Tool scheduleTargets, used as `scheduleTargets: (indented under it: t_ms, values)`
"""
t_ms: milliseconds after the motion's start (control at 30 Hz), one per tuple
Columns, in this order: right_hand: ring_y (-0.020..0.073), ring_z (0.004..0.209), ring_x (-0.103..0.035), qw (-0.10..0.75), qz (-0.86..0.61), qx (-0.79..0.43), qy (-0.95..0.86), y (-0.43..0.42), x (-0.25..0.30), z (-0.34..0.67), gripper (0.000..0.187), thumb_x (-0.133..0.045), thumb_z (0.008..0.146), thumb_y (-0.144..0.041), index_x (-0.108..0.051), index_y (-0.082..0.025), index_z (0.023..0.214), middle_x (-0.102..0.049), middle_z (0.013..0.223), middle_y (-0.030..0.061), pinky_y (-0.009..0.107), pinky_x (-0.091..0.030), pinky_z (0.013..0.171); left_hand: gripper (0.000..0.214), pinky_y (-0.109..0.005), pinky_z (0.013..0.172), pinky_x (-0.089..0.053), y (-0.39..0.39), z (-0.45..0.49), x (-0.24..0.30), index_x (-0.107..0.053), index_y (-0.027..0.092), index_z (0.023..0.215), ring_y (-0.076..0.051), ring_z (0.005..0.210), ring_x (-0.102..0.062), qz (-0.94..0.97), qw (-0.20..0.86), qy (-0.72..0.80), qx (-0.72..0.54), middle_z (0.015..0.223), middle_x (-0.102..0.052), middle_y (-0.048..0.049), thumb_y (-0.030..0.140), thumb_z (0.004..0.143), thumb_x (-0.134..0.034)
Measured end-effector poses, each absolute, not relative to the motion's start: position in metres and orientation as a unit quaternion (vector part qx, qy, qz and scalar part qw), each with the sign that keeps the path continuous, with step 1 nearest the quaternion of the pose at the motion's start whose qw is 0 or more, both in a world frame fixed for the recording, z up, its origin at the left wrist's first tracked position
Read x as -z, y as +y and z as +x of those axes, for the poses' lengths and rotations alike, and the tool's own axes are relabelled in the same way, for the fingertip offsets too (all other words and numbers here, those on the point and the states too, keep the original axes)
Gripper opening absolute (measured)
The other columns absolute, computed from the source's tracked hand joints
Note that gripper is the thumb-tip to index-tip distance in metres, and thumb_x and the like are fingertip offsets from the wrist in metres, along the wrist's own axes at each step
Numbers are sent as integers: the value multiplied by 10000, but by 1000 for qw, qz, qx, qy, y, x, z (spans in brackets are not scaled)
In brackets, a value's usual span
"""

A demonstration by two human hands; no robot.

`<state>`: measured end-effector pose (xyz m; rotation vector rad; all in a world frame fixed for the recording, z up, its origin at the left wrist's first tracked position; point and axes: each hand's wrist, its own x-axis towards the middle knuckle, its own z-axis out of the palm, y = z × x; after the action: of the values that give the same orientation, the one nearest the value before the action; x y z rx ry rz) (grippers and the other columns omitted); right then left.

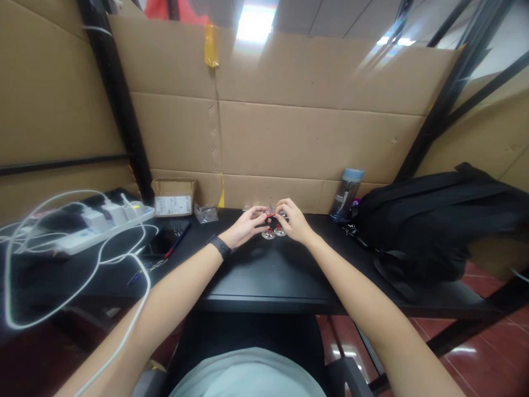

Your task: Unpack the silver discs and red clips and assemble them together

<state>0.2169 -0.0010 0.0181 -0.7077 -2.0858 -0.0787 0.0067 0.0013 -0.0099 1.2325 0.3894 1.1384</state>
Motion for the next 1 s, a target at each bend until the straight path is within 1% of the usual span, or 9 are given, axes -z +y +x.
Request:
scheduleTargets:
  t_ms: [100, 233, 367, 467, 667, 767, 833, 933, 1000]
  values:
    - [229, 1030, -596, 452, -292, 23, -843, 0, -18, 219, 56, -547, 949, -204, -600, -215, 934, -582, 1079, 91, 384, -495, 949, 350, -452, 968, -542, -1, 6, 9, -643, 206, 1150, -212, 1088, -658, 558, 649, 186, -482, 1231, -648, -99, 328, 855, -788]
    - [227, 978, -613, 453, -296, 0, -841, 1, -18, 221, 66, -560, 939, -237, -608, -212, 901, -603, 1052, 93, 363, -530, 848, 401, -398, 919, -544, -1, 4, 8, -630, 195, 1151, -225, 1065, -686, 584, 627, 234, -459, 1249, -663, -124, 378, 838, -801]
    - [204, 822, -640, 453, -319, -38, -831, 0, -17, 221, 86, -587, 915, -269, -645, -209, 896, -682, 929, 67, 334, -533, 750, 452, -376, 867, -543, 1, 2, 7, -621, 190, 1176, -244, 1047, -703, 614, 602, 263, -438, 1249, -676, -148, 419, 831, -800]
    - [179, 691, -642, 454, -347, -77, -817, -2, -17, 219, 96, -623, 875, -285, -682, -210, 874, -727, 825, 36, 319, -530, 703, 439, -353, 856, -534, 1, -1, 7, -635, 192, 1166, -248, 1067, -697, 640, 583, 265, -425, 1233, -688, -145, 434, 835, -791]
    - [160, 599, -631, 467, -361, -147, -794, -6, -19, 217, 85, -663, 781, -274, -691, -194, 786, -726, 727, 24, 278, -511, 607, 434, -298, 815, -511, 2, 0, 10, -654, 204, 1162, -234, 1079, -682, 673, 549, 283, -406, 1225, -697, -122, 488, 850, -755]
    - [150, 600, -621, 477, -361, -130, -791, -4, -24, 225, 73, -656, 771, -254, -683, -191, 796, -716, 718, 16, 263, -497, 600, 453, -294, 780, -508, 7, 1, 13, -651, 210, 1194, -233, 1055, -687, 673, 528, 303, -418, 1251, -692, -130, 542, 888, -684]
    - [143, 598, -612, 475, -377, -94, -789, -1, -29, 238, 78, -646, 769, -235, -685, -190, 819, -708, 708, 8, 252, -483, 595, 452, -287, 746, -504, 11, 1, 16, -657, 207, 1180, -226, 1015, -689, 673, 502, 325, -435, 1227, -700, -132, 547, 885, -676]
    - [141, 596, -621, 429, -418, -55, -799, 5, -37, 266, 126, -653, 732, -195, -695, -188, 851, -701, 682, -5, 243, -479, 602, 416, -279, 700, -500, 19, -3, 18, -677, 186, 1119, -209, 922, -678, 686, 452, 346, -453, 1095, -727, -120, 494, 844, -723]
    - [148, 616, -653, 369, -452, -49, -811, 9, -39, 286, 146, -641, 718, -159, -706, -185, 846, -723, 690, -1, 243, -489, 624, 380, -293, 711, -509, 24, -6, 19, -695, 174, 1090, -193, 854, -661, 707, 409, 350, -459, 1024, -730, -104, 442, 824, -737]
